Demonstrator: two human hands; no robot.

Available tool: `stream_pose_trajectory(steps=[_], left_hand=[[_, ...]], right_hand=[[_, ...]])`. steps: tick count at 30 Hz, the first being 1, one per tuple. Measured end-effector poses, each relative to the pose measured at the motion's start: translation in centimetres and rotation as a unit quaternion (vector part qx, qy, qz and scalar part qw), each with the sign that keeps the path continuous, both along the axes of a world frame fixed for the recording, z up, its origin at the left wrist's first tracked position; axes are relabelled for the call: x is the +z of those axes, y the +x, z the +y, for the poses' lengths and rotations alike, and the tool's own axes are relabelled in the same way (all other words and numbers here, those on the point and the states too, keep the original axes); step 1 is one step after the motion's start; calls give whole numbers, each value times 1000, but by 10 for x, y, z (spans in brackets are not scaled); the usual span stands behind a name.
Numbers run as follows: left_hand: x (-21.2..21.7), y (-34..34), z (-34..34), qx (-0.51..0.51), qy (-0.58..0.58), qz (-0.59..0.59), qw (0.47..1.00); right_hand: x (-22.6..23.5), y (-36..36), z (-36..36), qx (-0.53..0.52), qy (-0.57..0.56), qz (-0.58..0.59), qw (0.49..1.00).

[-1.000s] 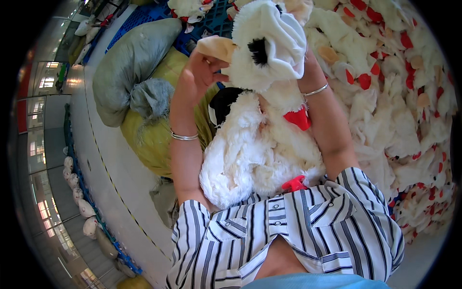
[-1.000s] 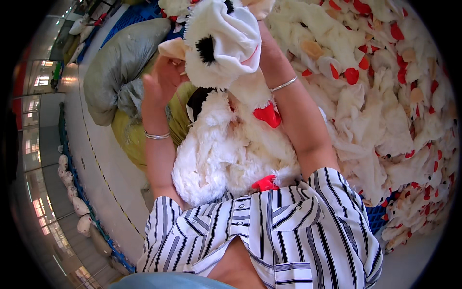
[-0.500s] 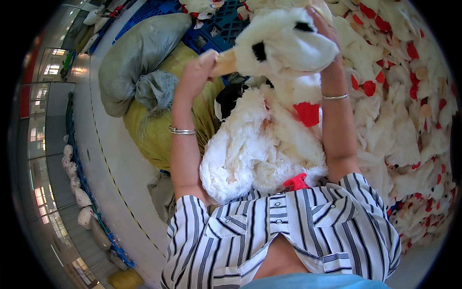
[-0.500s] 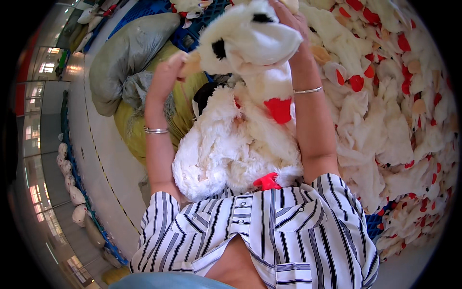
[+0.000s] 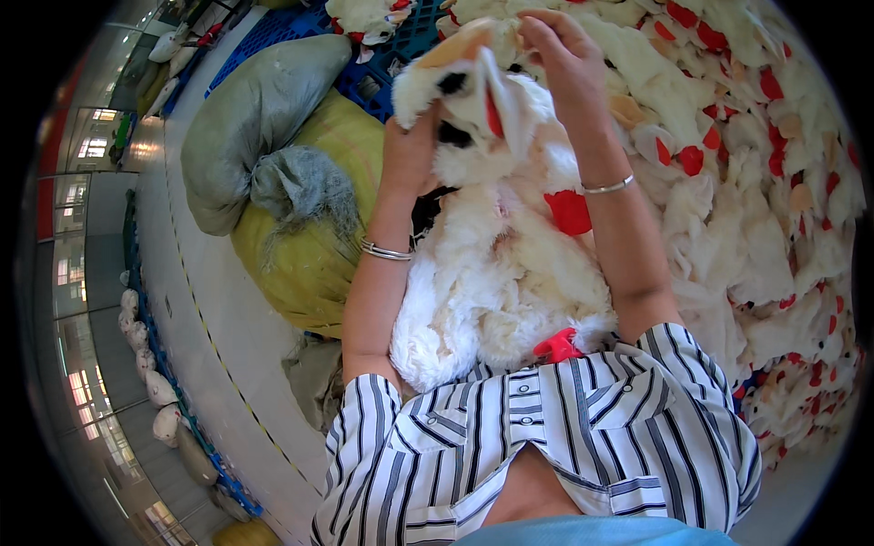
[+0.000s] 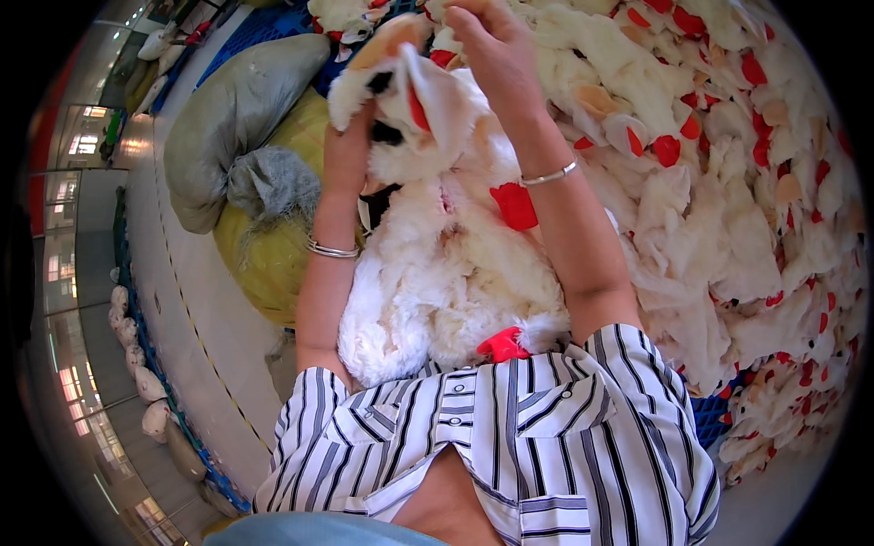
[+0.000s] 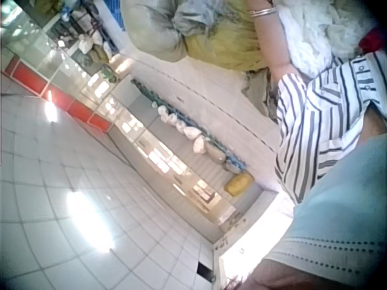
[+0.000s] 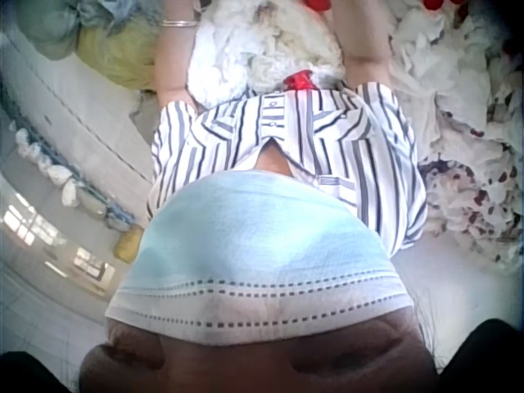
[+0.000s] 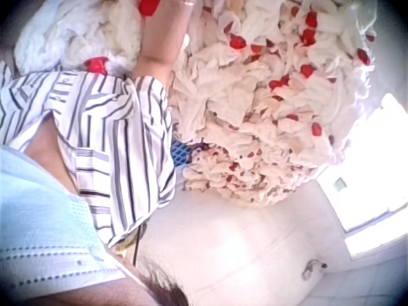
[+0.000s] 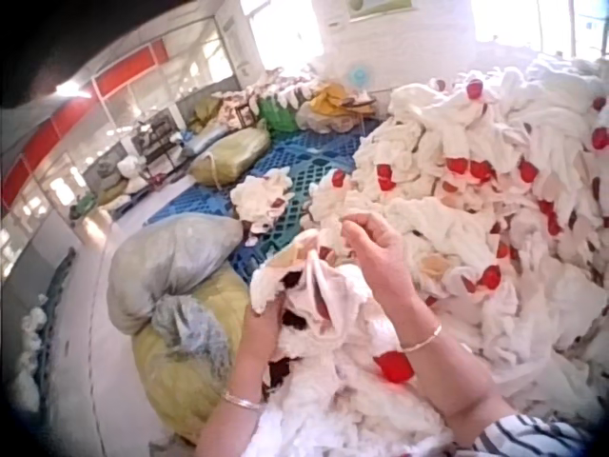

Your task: The person assembles a white stuffed animal by hand, inserting red fabric pieces into the feet and adjusting the head and body. The person handles the plush toy repeatedly, turning it over and manipulating its limbs and head to ensure the parts are properly positioned.

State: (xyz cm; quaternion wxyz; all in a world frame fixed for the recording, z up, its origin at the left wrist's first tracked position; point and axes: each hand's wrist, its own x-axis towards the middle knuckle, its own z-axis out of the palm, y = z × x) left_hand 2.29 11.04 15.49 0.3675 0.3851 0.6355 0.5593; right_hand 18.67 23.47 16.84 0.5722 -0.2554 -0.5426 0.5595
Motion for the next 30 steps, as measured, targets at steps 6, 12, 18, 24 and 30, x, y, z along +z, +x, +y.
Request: stream_pose_trajectory(steps=[6, 12, 18, 24, 30], left_hand=[[-22, -7, 10, 41, 150, -136, 978], [-10, 2, 2, 44, 155, -153, 975], [7, 14, -8, 42, 127, -189, 973], [15, 18, -12, 12, 116, -228, 967], [11, 20, -22, -75, 93, -216, 969]], right_hand=[[-3, 9, -51, 85, 68, -189, 976], [-9, 4, -58, -78, 229, -112, 964], [-13, 3, -55, 20, 171, -206, 963], [-22, -3, -51, 101, -4, -58, 993], [-9, 8, -44, 237, -94, -143, 956]])
